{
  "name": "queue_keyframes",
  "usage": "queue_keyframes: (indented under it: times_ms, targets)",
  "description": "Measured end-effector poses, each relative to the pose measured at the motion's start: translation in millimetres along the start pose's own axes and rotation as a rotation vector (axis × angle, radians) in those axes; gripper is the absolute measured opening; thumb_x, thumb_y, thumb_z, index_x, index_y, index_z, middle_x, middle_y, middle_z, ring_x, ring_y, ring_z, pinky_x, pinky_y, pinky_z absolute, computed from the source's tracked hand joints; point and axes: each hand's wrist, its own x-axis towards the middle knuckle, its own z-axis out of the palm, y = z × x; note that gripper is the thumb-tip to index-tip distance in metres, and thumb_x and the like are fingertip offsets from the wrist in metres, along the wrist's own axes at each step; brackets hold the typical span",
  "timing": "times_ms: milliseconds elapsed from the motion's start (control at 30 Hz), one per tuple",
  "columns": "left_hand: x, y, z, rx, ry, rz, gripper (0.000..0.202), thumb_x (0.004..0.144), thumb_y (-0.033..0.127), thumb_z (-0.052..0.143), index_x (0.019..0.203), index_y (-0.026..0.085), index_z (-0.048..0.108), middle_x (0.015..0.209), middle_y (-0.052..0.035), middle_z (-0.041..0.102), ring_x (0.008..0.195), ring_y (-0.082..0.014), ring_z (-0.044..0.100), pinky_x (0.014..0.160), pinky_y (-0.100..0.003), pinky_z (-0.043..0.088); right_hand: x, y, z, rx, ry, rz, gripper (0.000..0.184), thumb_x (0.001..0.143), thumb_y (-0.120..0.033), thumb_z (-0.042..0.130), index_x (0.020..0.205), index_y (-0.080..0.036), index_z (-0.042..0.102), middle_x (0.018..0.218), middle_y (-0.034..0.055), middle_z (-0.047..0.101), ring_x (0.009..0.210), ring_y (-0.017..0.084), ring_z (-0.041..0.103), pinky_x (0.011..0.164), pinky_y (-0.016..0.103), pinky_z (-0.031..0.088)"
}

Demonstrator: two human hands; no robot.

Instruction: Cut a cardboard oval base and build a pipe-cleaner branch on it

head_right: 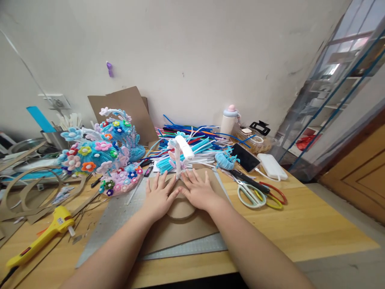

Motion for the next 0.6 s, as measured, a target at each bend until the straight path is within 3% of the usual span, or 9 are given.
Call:
queue_keyframes:
  times_ms: [200,600]
  targets:
    - [0.4,-1.2,4.0,0.038,0.060,0.028,0.049,0.094,0.055,0.019,0.140,0.044,0.031,0.154,0.0009,0.021,0.142,-0.0282,0.008,0.110,-0.061,0.002,-2.8,-2.2,-5.0,-0.005,-0.015,-0.015,0.071,0.087,-0.067,0.004,0.147,-0.031,0.014,0.156,0.0019,0.005,0.142,0.026,-0.003,0.104,0.065,-0.011]
    - [1.9,-1.2,5.1,0.053,0.056,0.049,0.047,0.094,0.052,0.021,0.138,0.041,0.037,0.153,-0.0006,0.025,0.142,-0.0297,0.012,0.108,-0.063,0.006,-4.0,-5.8,-6.5,0.030,-0.023,0.003,0.076,0.085,-0.071,0.006,0.148,-0.029,0.014,0.155,0.0043,0.008,0.142,0.026,-0.001,0.105,0.064,-0.010]
